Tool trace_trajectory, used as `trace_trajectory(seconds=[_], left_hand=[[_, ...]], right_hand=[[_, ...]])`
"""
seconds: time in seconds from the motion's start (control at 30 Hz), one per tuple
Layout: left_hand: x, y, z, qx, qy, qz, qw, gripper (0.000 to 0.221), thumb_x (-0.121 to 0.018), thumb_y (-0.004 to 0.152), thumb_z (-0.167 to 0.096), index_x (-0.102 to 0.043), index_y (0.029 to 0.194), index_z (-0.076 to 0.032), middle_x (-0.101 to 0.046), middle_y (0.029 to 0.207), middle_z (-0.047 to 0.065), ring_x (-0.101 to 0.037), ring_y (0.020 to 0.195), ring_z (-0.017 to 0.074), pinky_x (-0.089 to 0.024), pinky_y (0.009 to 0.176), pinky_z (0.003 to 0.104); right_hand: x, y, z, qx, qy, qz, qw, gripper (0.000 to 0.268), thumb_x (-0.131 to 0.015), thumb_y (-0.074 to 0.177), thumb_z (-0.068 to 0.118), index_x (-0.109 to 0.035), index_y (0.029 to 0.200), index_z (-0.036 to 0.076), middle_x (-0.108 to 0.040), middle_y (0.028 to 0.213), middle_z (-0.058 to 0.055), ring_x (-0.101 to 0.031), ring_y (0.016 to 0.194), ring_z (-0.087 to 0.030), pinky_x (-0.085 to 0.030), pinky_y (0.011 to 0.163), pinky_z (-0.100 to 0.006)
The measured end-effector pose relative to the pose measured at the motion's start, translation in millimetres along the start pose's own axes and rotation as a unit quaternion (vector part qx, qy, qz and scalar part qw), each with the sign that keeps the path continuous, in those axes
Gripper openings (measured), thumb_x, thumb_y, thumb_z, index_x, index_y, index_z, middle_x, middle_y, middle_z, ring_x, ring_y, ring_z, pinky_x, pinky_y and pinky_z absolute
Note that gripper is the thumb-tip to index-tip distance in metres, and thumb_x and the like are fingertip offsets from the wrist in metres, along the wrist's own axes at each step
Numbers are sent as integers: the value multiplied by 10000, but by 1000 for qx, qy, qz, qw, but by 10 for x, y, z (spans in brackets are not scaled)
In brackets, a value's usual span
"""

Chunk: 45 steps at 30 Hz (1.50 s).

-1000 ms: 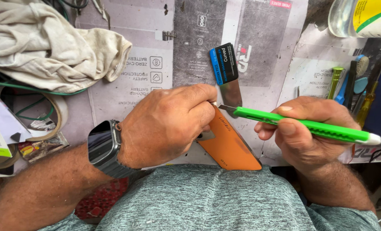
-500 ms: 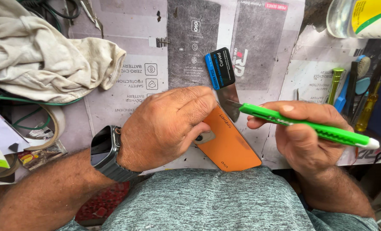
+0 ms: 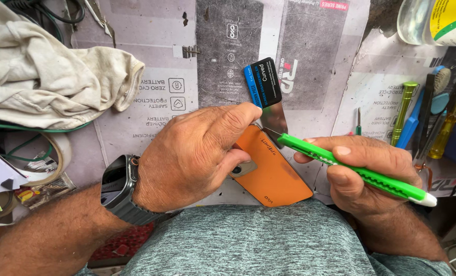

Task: The person uses a green precision screwdriver and a plastic prying card to carefully pry open the back cover of an orange smartphone. They work along the edges to separate the casing, then lift the back cover off to reveal the internal components.

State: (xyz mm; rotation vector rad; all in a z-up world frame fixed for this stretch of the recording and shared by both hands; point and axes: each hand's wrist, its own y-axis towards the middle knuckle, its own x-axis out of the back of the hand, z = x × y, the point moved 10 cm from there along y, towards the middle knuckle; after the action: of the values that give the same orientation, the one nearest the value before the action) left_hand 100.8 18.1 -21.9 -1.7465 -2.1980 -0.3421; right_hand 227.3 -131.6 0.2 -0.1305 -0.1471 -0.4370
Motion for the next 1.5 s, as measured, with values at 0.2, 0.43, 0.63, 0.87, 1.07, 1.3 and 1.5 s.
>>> trace_trajectory(seconds=[0.2,0.43,0.63,0.87,1.07,1.3,1.5], left_hand=[[-27,2,43,22,-12,13,1000,706,-859,815,-134,-466,1393,-43,-706,1104,149,-728,885,280,-596,734,384],[11,12,97,76,-109,-18,991,625,-847,823,-101,-505,1345,-58,-740,1109,105,-762,963,229,-628,797,314],[-157,-33,234,170,-257,25,951,507,-795,856,-109,-577,1310,-54,-775,1067,58,-794,929,106,-670,818,258],[-387,-58,255,214,-334,84,914,412,-674,938,-146,-611,1334,-53,-779,1068,69,-753,948,124,-626,852,275],[-265,-21,199,163,-264,78,947,359,-600,970,-127,-608,1320,-48,-789,1022,64,-780,911,121,-627,817,287],[-279,5,266,198,-248,132,939,381,-575,941,-128,-602,1318,-85,-792,874,52,-773,737,149,-610,674,294],[-199,33,205,148,-249,107,951,371,-571,956,-112,-587,1323,-58,-775,925,66,-776,806,170,-605,721,320]], right_hand=[[157,-264,-273,-150,-62,-14,987,270,-701,980,184,-668,1202,34,-794,1134,-266,-724,676,-173,-577,531,-277],[-40,-211,-318,-77,141,38,986,326,-616,1056,146,-563,1347,10,-697,1222,-304,-701,923,-274,-581,790,-390],[-165,-143,-163,55,119,14,991,359,-523,1102,207,-479,1425,55,-618,1333,-310,-682,1155,-371,-581,1033,-506],[-172,-156,-96,98,6,-4,995,318,-527,1072,98,-485,1386,68,-639,1318,-279,-703,1164,-364,-619,1000,-470],[-149,-27,-2,91,-61,52,993,334,-654,991,-21,-548,1293,70,-703,1234,-203,-758,1104,-307,-642,970,-400],[-192,157,15,59,-21,60,996,322,-679,948,-19,-597,1253,42,-719,1199,-219,-769,1068,-293,-657,914,-363],[-225,183,-139,21,3,48,999,245,-654,1016,4,-580,1247,36,-728,1231,-215,-765,1115,-276,-666,962,-357]])
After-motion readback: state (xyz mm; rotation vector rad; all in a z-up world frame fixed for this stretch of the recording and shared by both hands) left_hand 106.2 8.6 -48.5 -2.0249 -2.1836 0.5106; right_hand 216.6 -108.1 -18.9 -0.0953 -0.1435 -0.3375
